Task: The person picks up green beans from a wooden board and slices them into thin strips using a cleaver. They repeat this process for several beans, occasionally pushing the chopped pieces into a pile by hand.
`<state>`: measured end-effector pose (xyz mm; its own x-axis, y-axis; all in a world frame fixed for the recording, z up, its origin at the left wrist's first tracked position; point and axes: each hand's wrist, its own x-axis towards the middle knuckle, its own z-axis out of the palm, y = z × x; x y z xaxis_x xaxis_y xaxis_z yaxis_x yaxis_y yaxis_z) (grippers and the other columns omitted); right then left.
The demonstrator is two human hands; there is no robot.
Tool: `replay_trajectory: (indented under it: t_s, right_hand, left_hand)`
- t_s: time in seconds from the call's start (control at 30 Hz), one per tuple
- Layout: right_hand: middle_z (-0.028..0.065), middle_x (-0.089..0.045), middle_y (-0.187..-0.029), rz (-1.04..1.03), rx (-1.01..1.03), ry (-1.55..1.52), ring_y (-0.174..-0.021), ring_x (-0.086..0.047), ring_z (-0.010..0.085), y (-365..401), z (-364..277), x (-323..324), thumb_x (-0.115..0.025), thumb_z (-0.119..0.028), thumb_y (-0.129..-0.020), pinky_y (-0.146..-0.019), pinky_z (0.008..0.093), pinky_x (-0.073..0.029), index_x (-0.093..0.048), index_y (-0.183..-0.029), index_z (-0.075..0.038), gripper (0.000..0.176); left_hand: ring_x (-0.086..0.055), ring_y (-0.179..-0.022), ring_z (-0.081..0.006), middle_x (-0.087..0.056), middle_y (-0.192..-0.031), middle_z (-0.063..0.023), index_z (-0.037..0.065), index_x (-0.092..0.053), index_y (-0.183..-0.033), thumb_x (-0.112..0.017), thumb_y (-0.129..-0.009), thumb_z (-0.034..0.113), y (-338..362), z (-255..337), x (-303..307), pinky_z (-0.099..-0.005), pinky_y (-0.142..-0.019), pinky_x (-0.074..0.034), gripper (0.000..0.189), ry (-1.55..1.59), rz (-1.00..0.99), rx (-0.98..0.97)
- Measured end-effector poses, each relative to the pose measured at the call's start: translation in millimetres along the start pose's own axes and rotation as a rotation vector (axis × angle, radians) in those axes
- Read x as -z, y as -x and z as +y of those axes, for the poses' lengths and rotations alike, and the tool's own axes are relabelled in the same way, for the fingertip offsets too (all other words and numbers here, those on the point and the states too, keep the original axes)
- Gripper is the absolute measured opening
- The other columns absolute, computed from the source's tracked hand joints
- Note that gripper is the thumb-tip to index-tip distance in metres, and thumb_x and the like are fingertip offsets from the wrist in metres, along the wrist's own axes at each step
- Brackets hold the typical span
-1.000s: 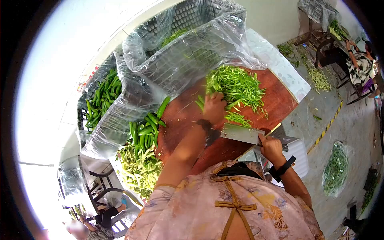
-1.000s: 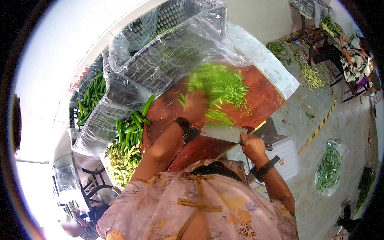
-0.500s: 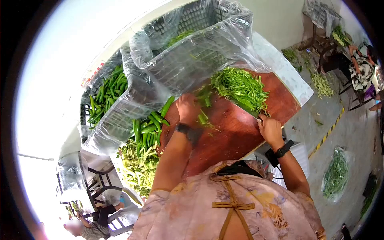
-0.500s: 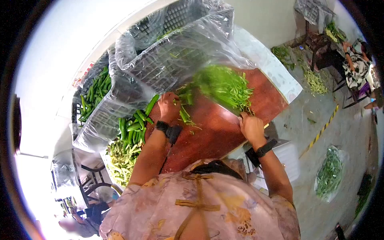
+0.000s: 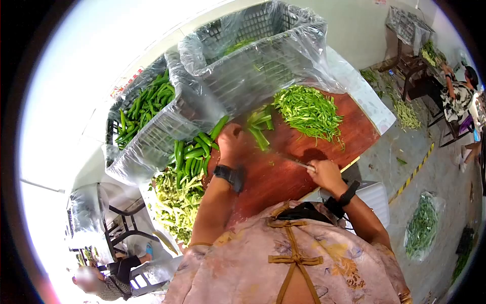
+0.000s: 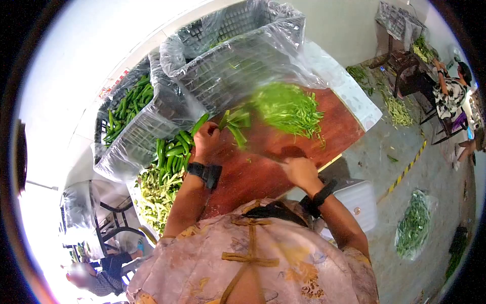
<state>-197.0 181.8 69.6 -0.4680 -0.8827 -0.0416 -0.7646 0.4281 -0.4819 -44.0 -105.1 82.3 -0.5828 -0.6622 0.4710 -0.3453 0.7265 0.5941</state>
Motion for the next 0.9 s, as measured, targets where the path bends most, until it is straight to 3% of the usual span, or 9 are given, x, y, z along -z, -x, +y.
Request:
replay_trajectory:
  t_s: [0.1,0.2,0.27,0.47,0.6,0.67,0.7,0.77,0.9]
  right_hand:
    - [0.0196,-0.061,-0.074,0.154,-0.143,0.011,-0.073,-0.059,0.0388,3,18,2,-0.053,-0.026,-0.083,-0.065,0.0489,-0.046,-0.061,-0.084,-0.008,0.02]
    - [0.0201,-0.061,-0.075,0.262,-0.224,-0.095,-0.074,-0.06,0.0387,14,17,16,-0.057,-0.023,-0.082,-0.065,0.0476,-0.046,-0.063,-0.089,-0.007,0.018]
    - [0.0201,-0.062,-0.076,0.234,-0.262,-0.117,-0.075,-0.06,0.0385,23,9,19,-0.059,-0.022,-0.081,-0.066,0.0471,-0.047,-0.063,-0.091,-0.007,0.019]
    - [0.0188,-0.063,-0.081,0.175,-0.319,-0.121,-0.078,-0.061,0.0376,48,-9,-1,-0.06,-0.022,-0.08,-0.068,0.0455,-0.048,-0.064,-0.095,-0.008,0.021]
    - [0.0184,-0.064,-0.082,0.177,-0.325,-0.127,-0.078,-0.061,0.0373,59,-14,-10,-0.06,-0.022,-0.08,-0.069,0.0448,-0.048,-0.064,-0.095,-0.007,0.022]
    - [0.0185,-0.064,-0.082,0.18,-0.315,-0.118,-0.079,-0.061,0.0372,62,-15,-13,-0.06,-0.022,-0.08,-0.069,0.0446,-0.048,-0.064,-0.095,-0.007,0.022]
    - [0.0186,-0.064,-0.082,0.186,-0.306,-0.109,-0.079,-0.061,0.037,63,-16,-14,-0.061,-0.021,-0.08,-0.069,0.0445,-0.048,-0.064,-0.096,-0.007,0.022]
    - [0.0185,-0.064,-0.082,0.189,-0.31,-0.104,-0.079,-0.061,0.037,65,-19,-13,-0.061,-0.021,-0.079,-0.069,0.0443,-0.048,-0.065,-0.095,-0.007,0.022]
    - [0.0183,-0.064,-0.082,0.2,-0.298,-0.115,-0.079,-0.061,0.0371,68,-16,-16,-0.062,-0.021,-0.079,-0.069,0.0441,-0.049,-0.064,-0.096,-0.007,0.022]
  left_hand:
    - [-0.064,-0.069,-0.0265,-0.064,-0.081,-0.0121,0.004,-0.064,-0.085,-0.062,-0.072,0.01,20,0,-9,-0.0329,-0.064,-0.051,0.014,-0.039,0.023,-0.083]
    - [-0.062,-0.072,-0.03,-0.062,-0.082,-0.0123,0.004,-0.06,-0.083,-0.061,-0.072,0.012,35,17,-7,-0.0367,-0.064,-0.051,0.014,-0.056,-0.051,-0.027]
    - [-0.061,-0.073,-0.0314,-0.061,-0.082,-0.0121,0.004,-0.059,-0.082,-0.061,-0.072,0.013,43,18,-8,-0.0384,-0.065,-0.05,0.014,-0.09,-0.079,-0.036]
    - [-0.057,-0.066,-0.0272,-0.056,-0.075,-0.0074,0.012,-0.061,-0.087,-0.063,-0.073,0.023,55,29,17,-0.0389,-0.056,-0.044,0.018,-0.463,-0.024,-0.413]
    - [-0.058,-0.066,-0.0285,-0.058,-0.077,-0.008,0.011,-0.062,-0.092,-0.062,-0.076,0.024,89,10,-2,-0.0406,-0.056,-0.045,0.021,-0.51,-0.046,-0.393]
    - [-0.059,-0.065,-0.0303,-0.06,-0.08,-0.008,0.013,-0.063,-0.098,-0.061,-0.078,0.026,123,-19,-39,-0.0416,-0.054,-0.045,0.024,-0.521,-0.431,-0.175]
    - [-0.059,-0.065,-0.0303,-0.06,-0.08,-0.008,0.013,-0.063,-0.098,-0.061,-0.078,0.026,126,-7,-39,-0.0416,-0.054,-0.045,0.024,-0.52,-0.432,-0.176]
    - [-0.06,-0.068,-0.0315,-0.062,-0.083,-0.0096,0.012,-0.063,-0.101,-0.06,-0.078,0.027,125,21,-31,-0.0419,-0.055,-0.046,0.027,-0.215,-0.717,-0.106]
    - [-0.061,-0.071,-0.0315,-0.062,-0.078,-0.0145,0.01,-0.064,-0.095,-0.057,-0.072,0.013,118,26,-17,-0.0444,-0.064,-0.048,0.023,0.174,-0.476,-0.226]
